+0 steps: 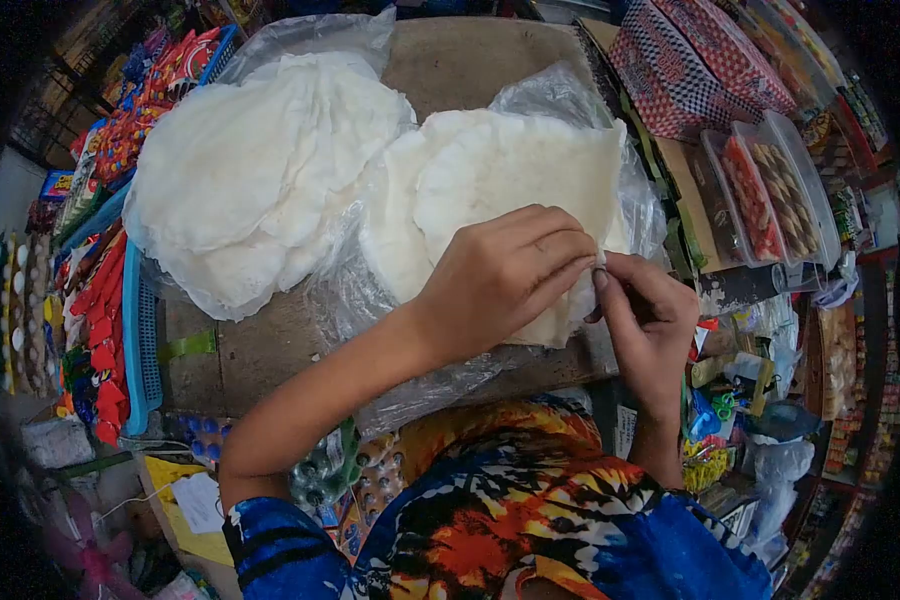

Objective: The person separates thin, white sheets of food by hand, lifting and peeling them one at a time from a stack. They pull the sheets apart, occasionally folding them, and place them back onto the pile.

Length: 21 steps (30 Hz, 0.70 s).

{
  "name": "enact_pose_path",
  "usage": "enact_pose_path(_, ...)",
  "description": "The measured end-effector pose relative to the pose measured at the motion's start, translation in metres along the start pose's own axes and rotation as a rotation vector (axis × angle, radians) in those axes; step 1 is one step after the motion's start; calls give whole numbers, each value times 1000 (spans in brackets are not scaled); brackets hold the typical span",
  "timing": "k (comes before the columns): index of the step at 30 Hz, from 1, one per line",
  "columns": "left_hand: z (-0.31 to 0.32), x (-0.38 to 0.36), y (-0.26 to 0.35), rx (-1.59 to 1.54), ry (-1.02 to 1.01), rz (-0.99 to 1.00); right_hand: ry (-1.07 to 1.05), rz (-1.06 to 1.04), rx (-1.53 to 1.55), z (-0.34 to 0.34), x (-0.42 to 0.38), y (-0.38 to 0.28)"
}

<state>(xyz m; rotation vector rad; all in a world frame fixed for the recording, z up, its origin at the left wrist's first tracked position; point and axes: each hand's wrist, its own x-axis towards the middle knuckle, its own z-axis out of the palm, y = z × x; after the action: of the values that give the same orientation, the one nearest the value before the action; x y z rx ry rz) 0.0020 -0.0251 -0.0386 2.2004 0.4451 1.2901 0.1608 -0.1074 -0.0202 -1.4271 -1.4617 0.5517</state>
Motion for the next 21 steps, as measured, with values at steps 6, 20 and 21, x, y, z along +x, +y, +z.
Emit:
enact_pose_path(6,-3,2,4,202,-82,66,-70,-204,-202,0,3,-2)
enact_pose_path(20,-3,0,0,-162,-43,-211,-49,35,15,3,1,-5)
enact_pose_path(21,-3,0,1,-161,-43,-211,-45,82,83,3,1,-5)
